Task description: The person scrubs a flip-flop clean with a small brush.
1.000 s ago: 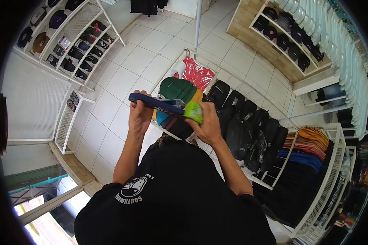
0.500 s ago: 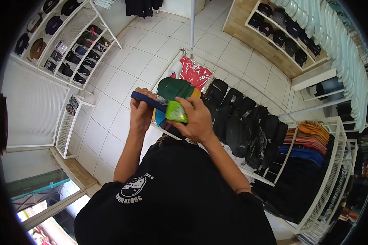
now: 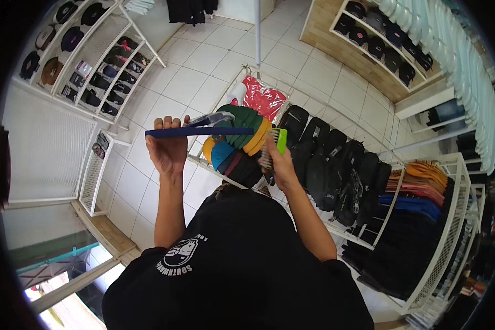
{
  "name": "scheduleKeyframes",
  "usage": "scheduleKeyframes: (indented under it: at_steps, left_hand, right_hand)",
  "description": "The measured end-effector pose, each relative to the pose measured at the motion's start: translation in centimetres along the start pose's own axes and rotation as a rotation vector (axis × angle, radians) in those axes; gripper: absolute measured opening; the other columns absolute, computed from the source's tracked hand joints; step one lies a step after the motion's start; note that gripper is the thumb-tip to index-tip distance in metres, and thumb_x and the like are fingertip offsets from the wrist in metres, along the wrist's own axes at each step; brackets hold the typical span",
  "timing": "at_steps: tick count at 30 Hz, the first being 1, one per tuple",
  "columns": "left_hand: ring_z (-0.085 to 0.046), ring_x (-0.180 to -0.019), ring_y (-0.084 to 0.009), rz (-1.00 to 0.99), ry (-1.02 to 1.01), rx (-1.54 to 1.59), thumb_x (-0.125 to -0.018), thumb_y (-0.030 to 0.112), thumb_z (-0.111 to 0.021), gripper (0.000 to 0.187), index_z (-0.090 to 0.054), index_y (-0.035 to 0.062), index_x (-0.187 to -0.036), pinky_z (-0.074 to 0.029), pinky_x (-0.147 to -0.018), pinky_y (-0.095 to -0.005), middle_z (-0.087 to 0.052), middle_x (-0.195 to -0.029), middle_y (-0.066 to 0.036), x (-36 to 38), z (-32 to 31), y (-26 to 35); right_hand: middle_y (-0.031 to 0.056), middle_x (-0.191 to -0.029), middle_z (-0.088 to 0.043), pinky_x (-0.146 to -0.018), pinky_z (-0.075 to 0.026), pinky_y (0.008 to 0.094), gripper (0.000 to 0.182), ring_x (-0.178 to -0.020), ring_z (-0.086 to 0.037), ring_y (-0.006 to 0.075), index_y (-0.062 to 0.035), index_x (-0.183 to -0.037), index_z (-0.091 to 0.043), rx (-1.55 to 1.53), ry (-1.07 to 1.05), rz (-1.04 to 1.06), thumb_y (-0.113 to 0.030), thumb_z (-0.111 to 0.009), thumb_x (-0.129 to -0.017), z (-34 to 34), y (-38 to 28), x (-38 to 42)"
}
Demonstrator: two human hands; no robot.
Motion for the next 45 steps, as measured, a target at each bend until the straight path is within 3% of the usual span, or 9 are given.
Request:
scheduleKeyframes:
  at_steps: [6,8,12,15,21,22,28,40,45]
  left_hand:
    - [-0.046,-0.084,-0.0178,0.154,-0.007,0.285,-0.087,0.090,-0.048,0.074,-0.040,0.0170,-0.077,-0.030,-0.122,-0.0509,-0.040,-0.077,0.001,0.5,-1.6,-1.5]
    - [-0.049,-0.089,-0.0199,0.188,-0.057,0.366,-0.098,0.071,-0.045,0.059,-0.040,0.0170,-0.073,-0.029,-0.122,-0.0495,-0.043,-0.073,-0.001,0.9,-2.1,-2.1]
    - [-0.053,-0.126,-0.0282,0.335,-0.080,0.081,-0.095,0.039,-0.064,0.032,-0.058,0.0075,-0.099,-0.035,-0.122,-0.0480,-0.062,-0.110,-0.011,2.4,-0.9,-2.8]
    - [-0.052,-0.139,-0.0246,0.702,-0.195,-0.515,-0.084,0.021,-0.085,0.082,-0.046,-0.0019,-0.152,-0.045,-0.112,-0.0366,-0.056,-0.149,-0.017,3.6,0.6,-2.6]
    - [-0.066,-0.110,-0.0132,0.953,-0.203,-0.641,-0.091,0.015,-0.083,0.059,-0.058,-0.0039,-0.140,-0.051,-0.099,-0.0281,-0.071,-0.123,-0.007,4.8,0.4,-6.3]
    - [-0.066,-0.106,-0.0120,0.838,-0.221,-0.676,-0.090,0.014,-0.084,0.055,-0.060,-0.0040,-0.136,-0.052,-0.097,-0.0275,-0.072,-0.119,-0.006,4.9,-0.3,-6.2]
    - [-0.066,-0.104,-0.0108,0.637,-0.208,-0.752,-0.088,0.011,-0.086,0.053,-0.061,-0.0049,-0.132,-0.053,-0.094,-0.0269,-0.073,-0.116,-0.007,4.7,-1.0,-6.0]
    - [-0.067,-0.100,-0.0100,0.686,-0.106,-0.708,-0.092,0.011,-0.081,0.042,-0.065,-0.0036,-0.128,-0.054,-0.091,-0.0262,-0.073,-0.114,-0.007,5.4,-0.3,-7.2]
    - [-0.066,-0.098,-0.0094,0.665,0.026,-0.707,-0.097,0.014,-0.076,0.038,-0.064,-0.0038,-0.128,-0.053,-0.088,-0.0261,-0.072,-0.111,-0.005,5.7,0.1,-8.2]
  right_hand:
    - [0.0013,-0.090,-0.069,-0.064,-0.056,0.0341,0.028,-0.077,-0.069,0.0160,-0.0124,-0.109,-0.067,-0.294,0.042,-0.134,-0.033,-0.078,-0.095,-1.8,-2.1,-0.6]
    - [0.0001,-0.089,-0.069,-0.070,-0.059,0.0357,0.023,-0.080,-0.068,0.0152,-0.0096,-0.103,-0.068,-0.292,-0.051,-0.140,-0.010,-0.083,-0.086,-1.2,-2.0,-1.5]
    - [0.0017,-0.090,-0.069,-0.067,-0.057,0.0321,0.024,-0.075,-0.067,0.0146,-0.0093,-0.104,-0.067,-0.313,0.107,0.013,-0.008,-0.081,-0.085,-0.2,-3.2,-2.0]
    - [0.0018,-0.089,-0.068,-0.065,-0.054,0.0295,0.026,-0.072,-0.066,0.0135,-0.0092,-0.106,-0.066,-0.261,0.123,0.193,-0.010,-0.081,-0.085,1.8,-5.5,-2.5]
    - [-0.0005,-0.086,-0.064,-0.065,-0.051,0.0259,0.035,-0.074,-0.065,0.0109,-0.0040,-0.114,-0.064,0.325,0.245,0.599,-0.015,-0.082,-0.087,0.4,-8.5,-2.6]
    - [0.0144,-0.113,-0.069,-0.084,-0.057,0.0370,0.057,-0.095,-0.070,0.0256,-0.0005,-0.139,-0.053,0.703,0.239,0.562,-0.027,-0.076,-0.094,0.7,-9.2,-2.7]
    - [0.0261,-0.121,-0.057,-0.085,-0.055,0.0510,0.061,-0.100,-0.067,0.0462,-0.0058,-0.149,-0.047,1.229,0.197,0.840,-0.042,-0.060,-0.102,-2.8,-10.2,1.5]
    - [0.0203,-0.115,-0.060,-0.082,-0.056,0.0473,0.065,-0.099,-0.069,0.0399,-0.0109,-0.154,-0.050,1.346,0.376,0.525,-0.046,-0.063,-0.101,-0.4,-9.1,-1.1]
    - [0.0172,-0.115,-0.060,-0.082,-0.056,0.0477,0.063,-0.097,-0.070,0.0396,-0.0166,-0.154,-0.051,1.048,0.501,0.815,-0.046,-0.064,-0.100,-0.6,-10.0,0.1]
Point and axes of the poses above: each hand's wrist, its own x-axis away from the middle knuckle, its own z-axis out of the back of the hand, y = z × x, the point moved 4 cm from there along -x, towards the middle knuckle
